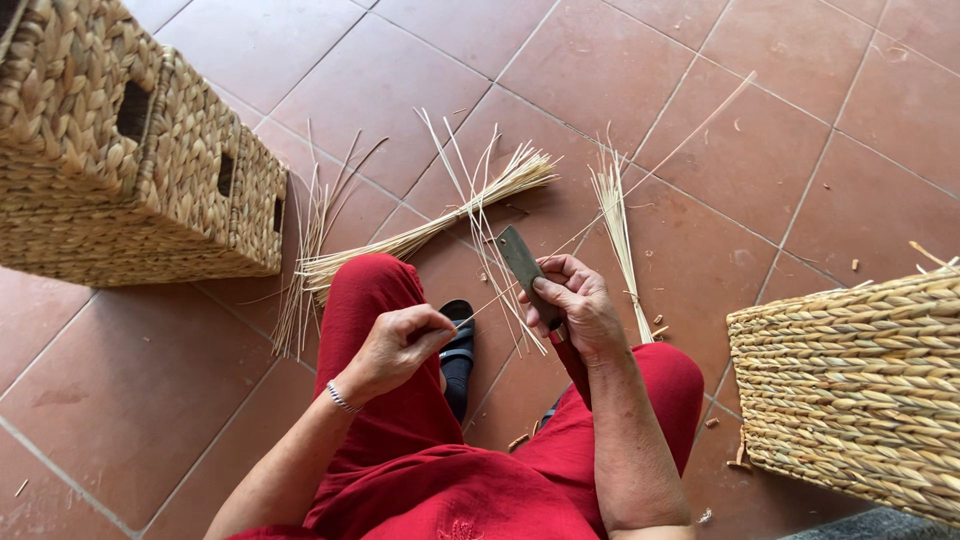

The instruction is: The person sits on a tiled floor and uses a knife to split and shave thin strips from bundles of dried plant material. They repeatedly select a strip, run the blade along its length to thin it, and place the finished piece aside.

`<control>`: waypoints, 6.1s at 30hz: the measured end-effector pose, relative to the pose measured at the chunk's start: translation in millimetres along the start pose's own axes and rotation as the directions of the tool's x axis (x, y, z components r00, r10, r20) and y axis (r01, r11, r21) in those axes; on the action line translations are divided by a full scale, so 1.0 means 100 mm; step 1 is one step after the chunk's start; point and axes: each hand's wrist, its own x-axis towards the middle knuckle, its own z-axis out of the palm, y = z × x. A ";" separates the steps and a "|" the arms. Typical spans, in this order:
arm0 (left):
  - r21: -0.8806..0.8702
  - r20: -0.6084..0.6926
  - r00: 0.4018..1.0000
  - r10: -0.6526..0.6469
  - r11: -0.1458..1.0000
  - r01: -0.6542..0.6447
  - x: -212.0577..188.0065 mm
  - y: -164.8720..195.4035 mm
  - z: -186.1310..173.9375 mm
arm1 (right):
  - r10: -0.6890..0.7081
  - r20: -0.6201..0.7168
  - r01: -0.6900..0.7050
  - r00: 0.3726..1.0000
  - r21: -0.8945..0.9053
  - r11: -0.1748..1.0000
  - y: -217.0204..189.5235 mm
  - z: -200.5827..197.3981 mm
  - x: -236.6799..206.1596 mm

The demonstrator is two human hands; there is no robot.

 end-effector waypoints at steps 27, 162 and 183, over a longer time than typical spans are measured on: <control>-0.039 0.220 0.968 -0.122 0.990 0.134 0.24 0.13 0.10 | 0.026 0.019 -0.025 0.999 -0.003 1.000 0.07 0.11 -0.11; 0.140 0.218 0.965 0.146 0.974 -0.179 1.73 0.13 0.63 | -0.127 -0.230 0.154 0.965 0.101 0.983 0.01 -0.42 0.00; 0.150 0.217 0.970 0.110 0.978 -0.144 1.69 0.09 0.45 | -0.213 -0.315 0.232 0.925 0.023 0.973 -0.07 -0.65 -0.04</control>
